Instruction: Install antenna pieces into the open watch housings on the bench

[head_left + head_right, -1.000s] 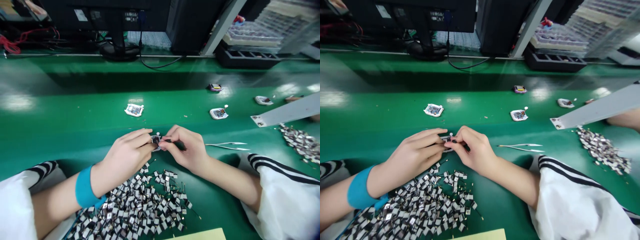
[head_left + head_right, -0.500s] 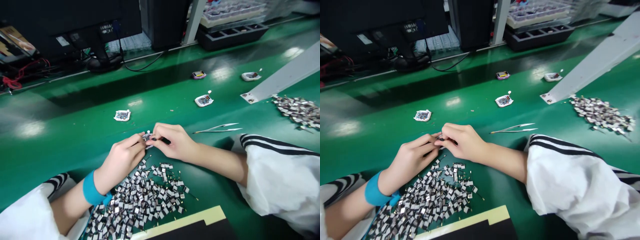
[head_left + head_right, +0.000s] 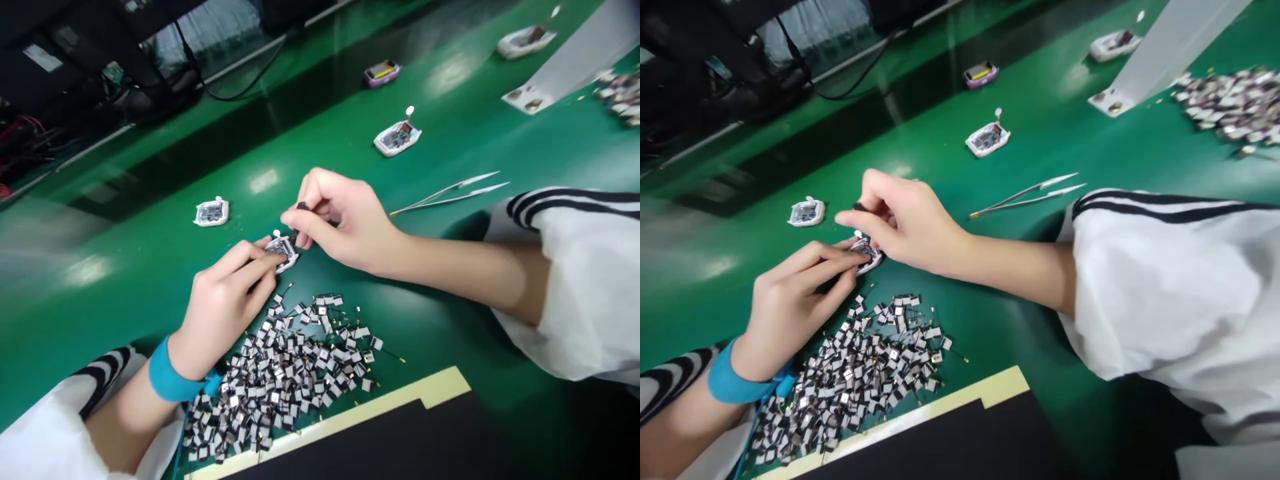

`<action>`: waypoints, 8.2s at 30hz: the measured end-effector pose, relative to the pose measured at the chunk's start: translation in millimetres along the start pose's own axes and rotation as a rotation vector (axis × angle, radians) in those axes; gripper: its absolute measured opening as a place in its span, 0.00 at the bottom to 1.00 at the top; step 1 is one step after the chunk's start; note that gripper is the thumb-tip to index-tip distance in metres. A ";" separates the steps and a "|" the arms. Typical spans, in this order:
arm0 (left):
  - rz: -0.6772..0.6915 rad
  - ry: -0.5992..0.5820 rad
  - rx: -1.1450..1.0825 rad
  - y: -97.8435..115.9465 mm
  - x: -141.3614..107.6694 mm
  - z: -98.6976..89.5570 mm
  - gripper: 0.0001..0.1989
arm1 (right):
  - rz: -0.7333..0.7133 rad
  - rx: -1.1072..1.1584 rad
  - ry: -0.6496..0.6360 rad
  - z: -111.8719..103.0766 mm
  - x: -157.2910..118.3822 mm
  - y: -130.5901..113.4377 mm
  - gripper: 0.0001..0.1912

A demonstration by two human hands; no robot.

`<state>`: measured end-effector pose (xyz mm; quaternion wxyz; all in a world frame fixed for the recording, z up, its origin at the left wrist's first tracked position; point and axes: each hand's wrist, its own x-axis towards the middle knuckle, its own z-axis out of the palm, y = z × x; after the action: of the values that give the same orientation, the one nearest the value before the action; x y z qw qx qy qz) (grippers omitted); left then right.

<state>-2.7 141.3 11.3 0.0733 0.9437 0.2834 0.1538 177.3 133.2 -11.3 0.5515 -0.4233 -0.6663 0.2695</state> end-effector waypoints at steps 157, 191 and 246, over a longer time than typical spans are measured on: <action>-0.221 0.053 -0.828 -28.9 -5.8 14.0 0.37 | -0.731 -1.007 -0.275 16.3 4.5 -13.6 0.08; -0.389 0.211 -0.879 -25.0 -4.9 15.7 0.26 | -0.351 -0.583 -0.286 23.4 12.8 7.8 0.06; -0.765 0.292 -0.060 -117.3 -93.7 -45.7 0.26 | -0.301 -0.466 -0.479 51.9 41.2 -20.4 0.09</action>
<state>-152.2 188.6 4.7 0.1116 0.7361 0.6167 0.2557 120.5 164.2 13.6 0.3018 -0.3599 -0.8750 0.1178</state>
